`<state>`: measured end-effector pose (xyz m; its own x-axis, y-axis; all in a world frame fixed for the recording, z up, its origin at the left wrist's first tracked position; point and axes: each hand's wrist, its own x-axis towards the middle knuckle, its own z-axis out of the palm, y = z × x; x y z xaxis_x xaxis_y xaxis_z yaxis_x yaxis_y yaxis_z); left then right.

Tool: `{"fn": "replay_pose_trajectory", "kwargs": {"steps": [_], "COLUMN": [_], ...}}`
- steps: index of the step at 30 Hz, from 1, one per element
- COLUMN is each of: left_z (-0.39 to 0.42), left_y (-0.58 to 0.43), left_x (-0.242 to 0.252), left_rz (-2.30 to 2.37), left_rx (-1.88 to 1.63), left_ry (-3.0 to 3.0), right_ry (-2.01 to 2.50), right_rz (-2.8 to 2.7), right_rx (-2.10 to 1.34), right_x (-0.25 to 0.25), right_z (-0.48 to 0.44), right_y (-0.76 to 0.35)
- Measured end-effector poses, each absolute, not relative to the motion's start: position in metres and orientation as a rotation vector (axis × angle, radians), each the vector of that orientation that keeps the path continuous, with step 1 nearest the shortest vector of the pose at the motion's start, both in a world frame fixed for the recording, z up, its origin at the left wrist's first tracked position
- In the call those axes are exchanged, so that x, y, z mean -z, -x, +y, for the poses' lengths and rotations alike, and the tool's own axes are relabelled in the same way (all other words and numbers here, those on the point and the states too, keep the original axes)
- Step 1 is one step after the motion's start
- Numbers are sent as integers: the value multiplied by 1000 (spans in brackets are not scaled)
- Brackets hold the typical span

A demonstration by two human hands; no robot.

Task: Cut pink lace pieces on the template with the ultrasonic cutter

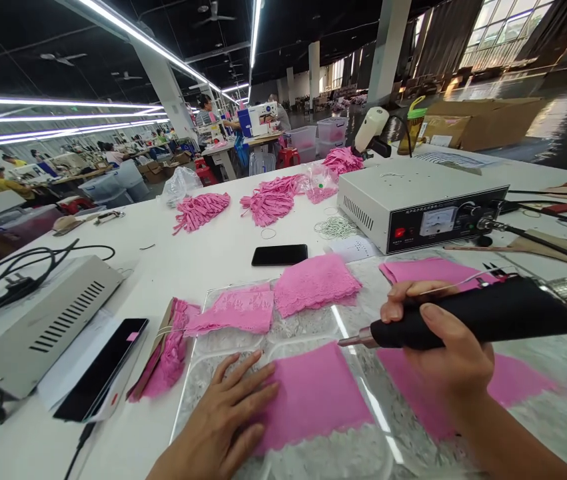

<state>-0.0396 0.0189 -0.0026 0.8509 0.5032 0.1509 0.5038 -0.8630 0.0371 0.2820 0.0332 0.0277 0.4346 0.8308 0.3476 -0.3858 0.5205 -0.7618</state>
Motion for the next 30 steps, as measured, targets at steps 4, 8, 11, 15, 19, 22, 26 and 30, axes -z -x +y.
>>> {"fn": "replay_pose_trajectory", "kwargs": {"steps": [4,8,11,15,19,22,26,30], "left_z": [18,19,17,15,21,25,27,28], "left_y": [45,30,-5,-57,-81,-83,-81,-81], "left_x": [7,-2,-15,-15,-1,6,9,10], "left_rz": [-869,-914,-886,-835,-860,-876,-834,-803], "left_rx": [448,791,877,782,687,694,690,681], "left_ry": [2986,2894,2859,2917,2921,2917,2924,2942], "right_ry": [656,631,599,576,604,637,652,670], "right_rz": [-809,-812,-841,-862,-886,-897,-898,-911], "right_rx": [-848,-894,-921,-927,-928,-942,-968,-946], "right_x": [-35,-35,-35,-33,-26,-19,-15,-14], "right_z": [27,28,31,36,38,40,41,43], "right_y": [-293,-304,-305,-299,-293,-291,-290,-291]}}
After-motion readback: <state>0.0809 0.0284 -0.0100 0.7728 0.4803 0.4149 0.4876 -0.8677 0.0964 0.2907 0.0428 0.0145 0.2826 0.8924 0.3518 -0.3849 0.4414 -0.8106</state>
